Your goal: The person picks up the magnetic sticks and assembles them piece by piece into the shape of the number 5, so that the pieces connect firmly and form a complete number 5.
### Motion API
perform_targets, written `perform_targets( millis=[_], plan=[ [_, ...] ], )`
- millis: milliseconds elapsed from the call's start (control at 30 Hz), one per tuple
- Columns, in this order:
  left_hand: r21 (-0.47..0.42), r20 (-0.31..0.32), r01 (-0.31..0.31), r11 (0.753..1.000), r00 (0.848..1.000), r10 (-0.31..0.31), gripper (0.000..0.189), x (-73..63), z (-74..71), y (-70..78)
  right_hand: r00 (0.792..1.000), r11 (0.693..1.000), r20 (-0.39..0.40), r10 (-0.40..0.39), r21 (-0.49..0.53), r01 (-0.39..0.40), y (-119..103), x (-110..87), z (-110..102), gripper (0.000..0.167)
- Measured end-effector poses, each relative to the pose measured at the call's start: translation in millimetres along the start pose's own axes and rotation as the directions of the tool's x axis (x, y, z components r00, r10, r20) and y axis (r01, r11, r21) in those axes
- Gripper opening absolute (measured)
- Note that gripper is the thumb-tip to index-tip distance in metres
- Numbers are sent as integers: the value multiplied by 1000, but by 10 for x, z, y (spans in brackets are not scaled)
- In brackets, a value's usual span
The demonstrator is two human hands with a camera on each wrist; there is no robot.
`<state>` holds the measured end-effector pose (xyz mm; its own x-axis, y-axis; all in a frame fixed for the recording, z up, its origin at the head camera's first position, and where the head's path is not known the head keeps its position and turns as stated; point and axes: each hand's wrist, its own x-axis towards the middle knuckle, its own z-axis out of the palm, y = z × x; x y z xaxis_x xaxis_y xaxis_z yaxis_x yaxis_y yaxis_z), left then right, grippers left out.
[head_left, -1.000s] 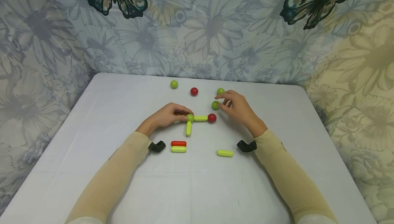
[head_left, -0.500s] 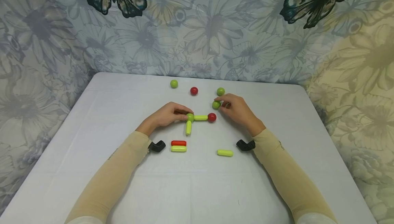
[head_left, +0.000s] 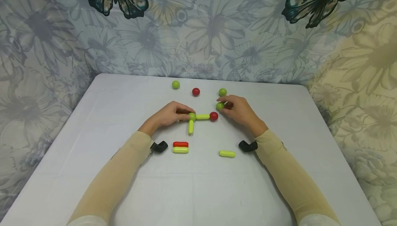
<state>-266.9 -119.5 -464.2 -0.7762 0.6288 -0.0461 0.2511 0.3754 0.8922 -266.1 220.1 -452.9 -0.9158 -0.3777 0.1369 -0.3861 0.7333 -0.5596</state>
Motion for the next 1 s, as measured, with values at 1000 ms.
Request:
perform_targets(
  millis=[1000],
  plan=[
    [3,-1,-25,1000,1000,25,28,153,-78,-49,998,996,-64,-23,81,28,-318,-64,-218,33]
  ],
)
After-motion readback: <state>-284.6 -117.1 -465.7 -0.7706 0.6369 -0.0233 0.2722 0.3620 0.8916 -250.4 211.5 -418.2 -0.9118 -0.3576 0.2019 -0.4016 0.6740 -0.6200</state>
